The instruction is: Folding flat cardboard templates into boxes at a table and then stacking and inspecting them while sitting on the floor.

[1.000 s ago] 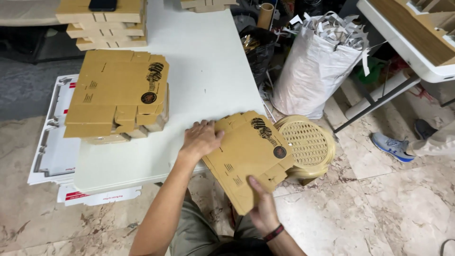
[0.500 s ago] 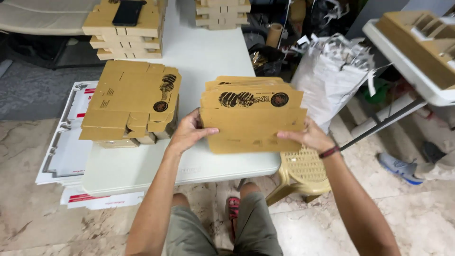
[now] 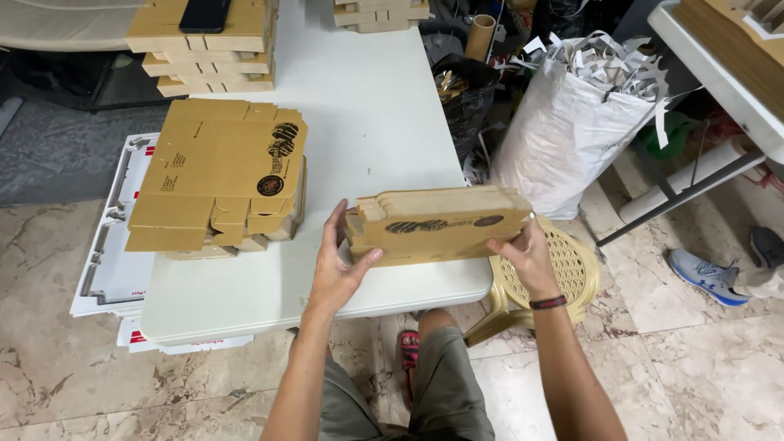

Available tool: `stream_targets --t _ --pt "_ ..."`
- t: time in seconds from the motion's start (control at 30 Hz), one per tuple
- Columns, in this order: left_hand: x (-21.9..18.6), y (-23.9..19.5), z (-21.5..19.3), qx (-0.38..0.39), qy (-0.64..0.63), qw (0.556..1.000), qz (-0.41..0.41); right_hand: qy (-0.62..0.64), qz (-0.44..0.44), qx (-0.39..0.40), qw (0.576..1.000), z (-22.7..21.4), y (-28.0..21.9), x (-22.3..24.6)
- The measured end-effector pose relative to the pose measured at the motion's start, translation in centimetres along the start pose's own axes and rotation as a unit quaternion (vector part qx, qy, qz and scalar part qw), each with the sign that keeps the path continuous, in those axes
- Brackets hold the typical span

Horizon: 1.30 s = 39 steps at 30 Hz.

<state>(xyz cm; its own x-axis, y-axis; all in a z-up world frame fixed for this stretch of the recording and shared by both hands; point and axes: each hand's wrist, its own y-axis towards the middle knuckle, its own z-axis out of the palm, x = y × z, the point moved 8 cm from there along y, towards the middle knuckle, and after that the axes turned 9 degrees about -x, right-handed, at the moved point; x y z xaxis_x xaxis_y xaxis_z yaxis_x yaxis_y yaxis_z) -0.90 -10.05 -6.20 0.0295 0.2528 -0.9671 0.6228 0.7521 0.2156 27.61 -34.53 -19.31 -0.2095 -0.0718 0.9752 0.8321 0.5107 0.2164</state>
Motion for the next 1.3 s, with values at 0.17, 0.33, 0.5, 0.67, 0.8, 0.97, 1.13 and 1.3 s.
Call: stream_targets --t 0.17,0.33,0.5,0.67,0.8,0.97,1.13,1.3 --pt "2.2 -2.0 2.2 -0.068 -0.023 0.997 0.009 0.015 -0.028 -0.088 0.996 3.3 -3.4 4.4" --pt "1.5 -2.6 2.5 -0.083 -0.023 0.996 -0.029 -0.020 0.002 -0.126 0.992 4.0 -4.4 5.1" --pt "-2.1 -3.9 2.7 -0.058 0.005 0.998 0.011 -0.014 0.014 -0.108 0.994 4.3 -4.7 4.9" --pt "3.9 -1.3 2.7 -0.042 0.118 0.992 0.016 -0.090 -0.075 -0.040 0.992 3.1 -0.7 0.8" --pt "5.3 4.4 3.6 -0.016 0.168 0.985 -0.028 -0.143 -0.036 -0.066 0.987 4.4 4.8 4.3" --pt "10.2 12.0 4.4 0.045 0.223 0.950 -0.214 -0.279 0.163 -0.098 0.941 4.8 10.7 -1.3" --pt "12.5 17.0 5.8 0.063 0.243 0.936 -0.246 -0.279 0.187 -0.124 0.934 4.1 16.0 -4.9" --pt "17.5 21.9 7.4 0.041 0.275 0.928 -0.250 -0.302 0.193 -0.115 0.926 5.1 20.1 -4.3"
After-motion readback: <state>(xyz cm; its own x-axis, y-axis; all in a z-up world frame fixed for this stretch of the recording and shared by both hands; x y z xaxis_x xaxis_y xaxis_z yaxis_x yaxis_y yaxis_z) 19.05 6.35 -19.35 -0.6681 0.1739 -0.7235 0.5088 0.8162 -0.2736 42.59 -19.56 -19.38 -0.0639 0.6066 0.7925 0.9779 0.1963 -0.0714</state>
